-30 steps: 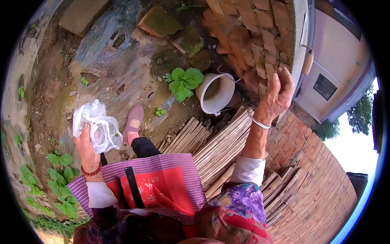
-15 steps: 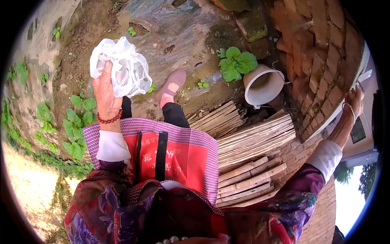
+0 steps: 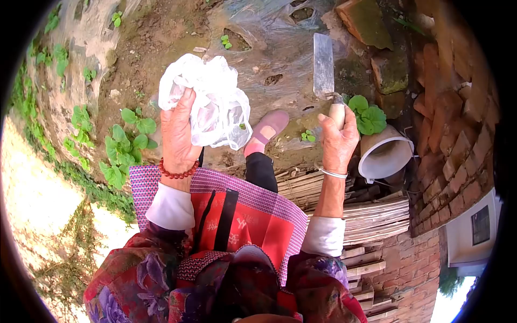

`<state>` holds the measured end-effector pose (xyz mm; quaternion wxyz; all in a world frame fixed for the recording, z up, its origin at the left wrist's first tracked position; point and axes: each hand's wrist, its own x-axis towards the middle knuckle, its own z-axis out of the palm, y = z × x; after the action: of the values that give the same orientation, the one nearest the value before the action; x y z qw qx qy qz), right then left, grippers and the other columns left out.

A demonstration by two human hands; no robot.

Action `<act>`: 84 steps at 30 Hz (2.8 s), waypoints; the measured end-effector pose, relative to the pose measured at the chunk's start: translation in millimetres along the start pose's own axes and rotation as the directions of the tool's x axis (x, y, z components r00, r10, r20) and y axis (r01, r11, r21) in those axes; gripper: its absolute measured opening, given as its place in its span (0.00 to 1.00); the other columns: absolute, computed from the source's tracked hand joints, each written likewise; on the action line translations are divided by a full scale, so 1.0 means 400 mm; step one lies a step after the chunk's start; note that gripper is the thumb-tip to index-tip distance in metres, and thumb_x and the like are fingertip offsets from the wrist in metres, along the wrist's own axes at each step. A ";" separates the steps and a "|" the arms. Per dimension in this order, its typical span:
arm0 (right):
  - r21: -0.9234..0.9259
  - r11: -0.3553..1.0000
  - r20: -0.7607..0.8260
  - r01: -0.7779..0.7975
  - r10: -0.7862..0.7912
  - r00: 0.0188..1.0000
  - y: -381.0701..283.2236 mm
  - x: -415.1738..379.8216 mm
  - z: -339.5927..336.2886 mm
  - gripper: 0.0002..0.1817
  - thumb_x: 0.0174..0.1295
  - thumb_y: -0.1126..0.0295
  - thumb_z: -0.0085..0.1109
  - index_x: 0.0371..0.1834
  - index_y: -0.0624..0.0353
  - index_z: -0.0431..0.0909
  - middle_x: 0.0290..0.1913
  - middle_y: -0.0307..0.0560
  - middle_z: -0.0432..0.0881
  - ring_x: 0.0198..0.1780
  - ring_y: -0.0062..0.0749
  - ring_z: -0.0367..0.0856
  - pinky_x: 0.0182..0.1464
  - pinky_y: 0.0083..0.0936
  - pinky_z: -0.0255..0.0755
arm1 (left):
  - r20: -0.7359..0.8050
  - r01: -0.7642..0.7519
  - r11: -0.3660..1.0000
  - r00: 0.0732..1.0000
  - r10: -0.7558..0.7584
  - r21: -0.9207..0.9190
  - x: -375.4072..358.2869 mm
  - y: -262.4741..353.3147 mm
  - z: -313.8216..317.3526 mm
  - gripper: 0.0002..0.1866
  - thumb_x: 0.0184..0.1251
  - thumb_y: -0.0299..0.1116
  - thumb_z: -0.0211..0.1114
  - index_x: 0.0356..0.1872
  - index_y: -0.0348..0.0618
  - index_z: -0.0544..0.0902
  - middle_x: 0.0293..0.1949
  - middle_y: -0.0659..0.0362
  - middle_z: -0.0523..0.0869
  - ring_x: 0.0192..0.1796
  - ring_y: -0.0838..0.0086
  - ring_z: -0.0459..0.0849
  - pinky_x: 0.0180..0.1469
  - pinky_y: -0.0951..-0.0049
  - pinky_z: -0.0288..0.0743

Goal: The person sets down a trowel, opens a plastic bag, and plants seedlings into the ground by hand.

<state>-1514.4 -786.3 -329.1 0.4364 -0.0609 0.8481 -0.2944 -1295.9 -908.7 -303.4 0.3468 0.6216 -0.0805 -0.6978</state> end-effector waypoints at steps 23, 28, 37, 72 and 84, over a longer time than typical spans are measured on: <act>-0.279 0.958 -0.103 0.066 -0.098 0.990 0.032 0.113 0.246 0.28 0.43 0.67 0.61 0.51 0.64 0.71 0.39 0.62 0.79 0.42 0.49 0.78 0.46 0.33 0.70 | -0.029 0.049 0.996 0.998 -0.051 -0.070 0.014 0.023 -0.051 0.18 0.66 0.31 0.53 0.56 0.40 0.68 0.51 0.56 0.76 0.51 0.69 0.77 0.53 0.66 0.74; -0.175 0.984 -0.134 -0.045 0.022 0.991 0.031 0.255 0.309 0.27 0.40 0.68 0.64 0.48 0.65 0.73 0.39 0.61 0.79 0.42 0.46 0.79 0.46 0.31 0.70 | -0.029 0.059 0.996 0.998 -0.061 -0.059 0.023 0.024 -0.067 0.19 0.66 0.31 0.53 0.56 0.39 0.66 0.52 0.56 0.75 0.52 0.68 0.76 0.54 0.64 0.72; 0.412 0.860 0.091 -0.303 0.291 0.952 0.010 0.194 0.286 0.34 0.43 0.80 0.58 0.60 0.63 0.63 0.25 0.44 0.74 0.18 0.23 0.69 0.16 0.20 0.63 | -0.035 0.055 0.996 0.998 -0.058 -0.073 0.013 0.024 -0.067 0.20 0.65 0.32 0.54 0.56 0.39 0.66 0.52 0.55 0.75 0.52 0.67 0.76 0.55 0.64 0.72; -0.725 0.085 0.628 0.683 -0.324 0.707 -0.142 0.159 0.173 0.19 0.44 0.78 0.51 0.44 0.60 0.73 0.30 0.58 0.79 0.33 0.49 0.80 0.34 0.40 0.73 | -0.027 0.095 0.977 0.994 -0.102 -0.190 -0.002 0.056 -0.103 0.18 0.66 0.33 0.54 0.55 0.39 0.68 0.51 0.55 0.76 0.51 0.68 0.77 0.52 0.65 0.74; -0.797 0.392 0.335 0.460 -0.346 0.876 -0.057 0.125 0.237 0.28 0.42 0.73 0.58 0.53 0.54 0.70 0.34 0.64 0.77 0.35 0.54 0.78 0.37 0.41 0.73 | -0.015 0.104 0.964 0.994 -0.111 -0.245 -0.006 0.059 -0.135 0.19 0.65 0.33 0.54 0.55 0.39 0.68 0.51 0.55 0.76 0.51 0.68 0.77 0.53 0.63 0.73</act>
<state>-1475.1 -865.4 -394.0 0.3102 -0.4891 0.8119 0.0729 -1237.0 -907.6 -300.4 0.3833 0.5878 0.0448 -0.7111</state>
